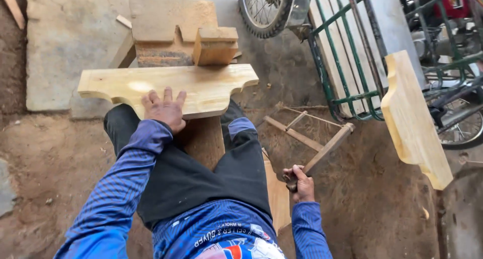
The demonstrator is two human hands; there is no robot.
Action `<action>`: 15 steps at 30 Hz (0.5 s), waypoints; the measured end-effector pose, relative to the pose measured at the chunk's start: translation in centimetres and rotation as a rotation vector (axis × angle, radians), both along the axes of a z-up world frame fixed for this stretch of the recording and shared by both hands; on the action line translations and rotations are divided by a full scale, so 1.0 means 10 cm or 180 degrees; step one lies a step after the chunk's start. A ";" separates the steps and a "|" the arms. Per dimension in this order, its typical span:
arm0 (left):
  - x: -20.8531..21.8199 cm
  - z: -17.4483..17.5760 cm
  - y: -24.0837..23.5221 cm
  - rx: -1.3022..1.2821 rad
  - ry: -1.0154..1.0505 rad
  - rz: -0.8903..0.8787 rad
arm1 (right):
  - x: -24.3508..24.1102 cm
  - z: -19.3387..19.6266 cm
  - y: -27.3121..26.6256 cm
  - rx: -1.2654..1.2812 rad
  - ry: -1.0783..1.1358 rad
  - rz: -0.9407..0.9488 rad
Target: The person sits on the ground and uses a bow saw to cut a curved piece of light-colored wood. They hold the wood steady with their left hand while sawing with their right hand, then flip the wood over to continue cutting from the other side.
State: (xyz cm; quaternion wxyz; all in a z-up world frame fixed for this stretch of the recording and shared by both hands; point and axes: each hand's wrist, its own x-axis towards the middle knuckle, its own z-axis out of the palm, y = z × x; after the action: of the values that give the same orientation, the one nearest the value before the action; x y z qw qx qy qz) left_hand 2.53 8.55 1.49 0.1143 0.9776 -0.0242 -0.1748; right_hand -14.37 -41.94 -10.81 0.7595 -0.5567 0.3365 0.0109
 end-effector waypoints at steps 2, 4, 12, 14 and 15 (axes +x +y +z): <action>-0.04 -0.18 -0.07 0.0037 -0.0014 0.0076 | 0.04 0.13 0.20 0.0002 0.0006 -0.0063; -0.04 -0.26 -0.13 0.0098 -0.0055 0.0126 | 0.09 0.17 0.37 0.0026 -0.0013 -0.0151; -0.05 -0.47 -0.23 0.0312 -0.0093 0.0169 | 0.11 0.85 0.85 -0.0157 -0.0677 0.0185; -0.04 -0.41 -0.24 0.0383 -0.0012 0.0134 | 0.11 0.91 0.83 -0.0192 -0.0739 0.0264; -0.05 -0.39 -0.24 0.0431 0.0051 0.0110 | 0.10 0.94 0.83 -0.0248 -0.0820 0.0355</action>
State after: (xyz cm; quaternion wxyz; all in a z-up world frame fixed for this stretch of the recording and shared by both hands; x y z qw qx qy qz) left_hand 2.04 6.19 -2.36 0.0511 0.9820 0.0055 -0.1819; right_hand -13.38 -33.67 -1.39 0.7724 -0.6003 0.2049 -0.0316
